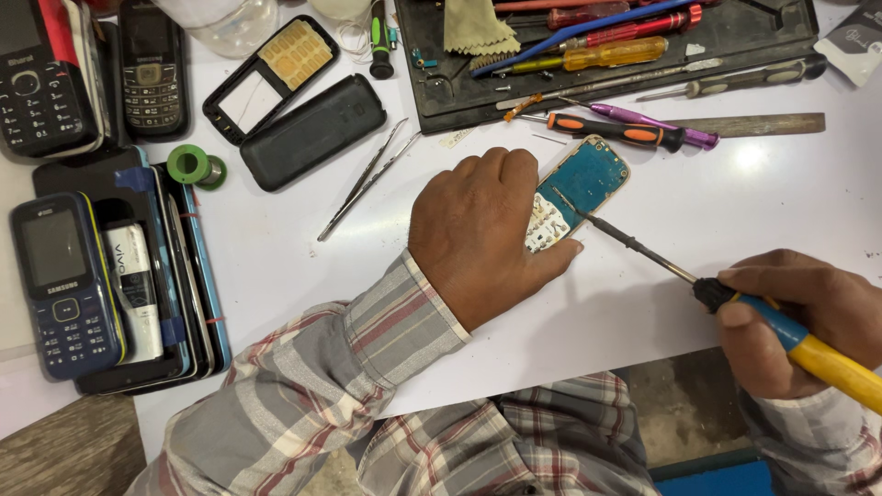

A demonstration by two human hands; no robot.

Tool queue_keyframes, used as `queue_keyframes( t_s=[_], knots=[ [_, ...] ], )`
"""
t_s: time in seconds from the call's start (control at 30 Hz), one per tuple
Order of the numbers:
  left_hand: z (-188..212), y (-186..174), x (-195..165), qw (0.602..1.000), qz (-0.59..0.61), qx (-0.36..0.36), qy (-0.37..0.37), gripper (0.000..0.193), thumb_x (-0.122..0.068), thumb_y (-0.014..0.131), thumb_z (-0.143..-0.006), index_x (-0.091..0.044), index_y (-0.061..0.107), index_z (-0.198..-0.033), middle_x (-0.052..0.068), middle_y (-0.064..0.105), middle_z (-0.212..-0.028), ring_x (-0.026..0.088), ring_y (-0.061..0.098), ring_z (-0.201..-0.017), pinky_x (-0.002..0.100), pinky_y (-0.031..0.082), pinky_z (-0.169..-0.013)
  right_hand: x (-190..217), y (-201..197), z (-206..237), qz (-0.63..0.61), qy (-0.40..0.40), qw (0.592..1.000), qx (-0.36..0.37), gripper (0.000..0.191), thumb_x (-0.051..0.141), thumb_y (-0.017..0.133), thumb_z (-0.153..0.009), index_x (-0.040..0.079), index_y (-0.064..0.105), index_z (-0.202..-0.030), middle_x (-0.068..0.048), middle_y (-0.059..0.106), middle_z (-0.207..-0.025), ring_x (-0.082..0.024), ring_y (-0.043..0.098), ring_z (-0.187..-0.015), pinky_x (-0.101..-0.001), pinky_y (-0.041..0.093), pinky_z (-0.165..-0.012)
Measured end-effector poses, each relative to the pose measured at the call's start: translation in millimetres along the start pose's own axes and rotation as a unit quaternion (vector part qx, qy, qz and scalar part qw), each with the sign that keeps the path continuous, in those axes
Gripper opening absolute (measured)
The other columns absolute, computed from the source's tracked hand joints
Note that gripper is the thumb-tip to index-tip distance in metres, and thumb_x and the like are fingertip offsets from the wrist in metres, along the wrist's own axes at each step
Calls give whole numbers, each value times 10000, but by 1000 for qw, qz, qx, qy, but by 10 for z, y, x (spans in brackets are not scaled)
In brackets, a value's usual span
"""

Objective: The person uses a soldering iron to apply heat to a small circuit board, then uses tweezers to remove a component. The person continues to apply heat to different areas of the board, likely to remove or reflow solder.

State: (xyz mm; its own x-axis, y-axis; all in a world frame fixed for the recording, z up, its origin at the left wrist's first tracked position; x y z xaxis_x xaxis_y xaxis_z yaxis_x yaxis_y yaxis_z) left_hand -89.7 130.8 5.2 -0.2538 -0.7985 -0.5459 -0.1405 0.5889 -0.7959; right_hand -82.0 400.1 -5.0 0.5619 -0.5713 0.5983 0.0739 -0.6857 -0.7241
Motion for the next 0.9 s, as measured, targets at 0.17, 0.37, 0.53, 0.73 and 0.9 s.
queue_keyframes(
  t_s=[0.17, 0.37, 0.53, 0.73, 0.9],
  knots=[
    [-5, 1, -1, 1000, 0, 1, 0, 567, -433, 861, -715, -11, 561, -946, 147, 606, -838, 324, 618, -762, 482, 465, -642, 4, 6, -22, -47, 27, 999, 2, 271, 203, 662, -1075, -44, 558, -1117, -202, 690, -899, -191, 722, -709, -257, 578, -661],
    [-4, 4, 4, 1000, -5, 4, -1, 562, -438, 862, -721, -14, 562, -935, 147, 607, -838, 329, 620, -772, 484, 467, -650, 25, 11, -50, -39, 24, 999, 7, 257, 182, 654, -1060, -45, 557, -1132, -212, 688, -891, -210, 726, -709, -276, 583, -659],
    [2, -4, -1, 1000, -3, -3, 2, 557, -436, 863, -721, -16, 561, -928, 146, 605, -837, 330, 619, -772, 485, 466, -653, 51, 9, -59, -38, 11, 999, 9, 247, 179, 656, -1050, -38, 554, -1109, -205, 701, -877, -208, 730, -701, -280, 587, -647],
    [2, -2, 4, 1000, -4, -1, 0, 556, -434, 865, -718, -17, 560, -922, 145, 601, -828, 328, 616, -766, 484, 463, -649, 1, 20, -61, -46, 15, 999, 15, 280, 205, 648, -1038, -50, 547, -1096, -203, 691, -881, -202, 729, -686, -283, 587, -627],
    [2, -2, 1, 1000, -2, -5, 1, 548, -427, 864, -724, -16, 559, -921, 144, 598, -821, 326, 612, -755, 482, 463, -647, -142, 6, 77, -38, 70, 997, 10, 346, 262, 630, -1085, -78, 570, -1114, -198, 677, -870, -198, 714, -694, -275, 582, -650]
  ],
)
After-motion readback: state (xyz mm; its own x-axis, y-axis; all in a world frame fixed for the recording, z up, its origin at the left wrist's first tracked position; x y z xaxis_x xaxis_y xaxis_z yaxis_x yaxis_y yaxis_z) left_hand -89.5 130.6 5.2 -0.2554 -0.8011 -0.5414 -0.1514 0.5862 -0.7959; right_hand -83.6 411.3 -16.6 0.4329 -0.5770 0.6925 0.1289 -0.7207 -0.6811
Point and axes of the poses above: each hand's wrist, its own z-axis away from the middle knuckle, its own y-axis out of the palm, x = y × z, the point moved 8 cm from there along -z, towards the middle knuckle
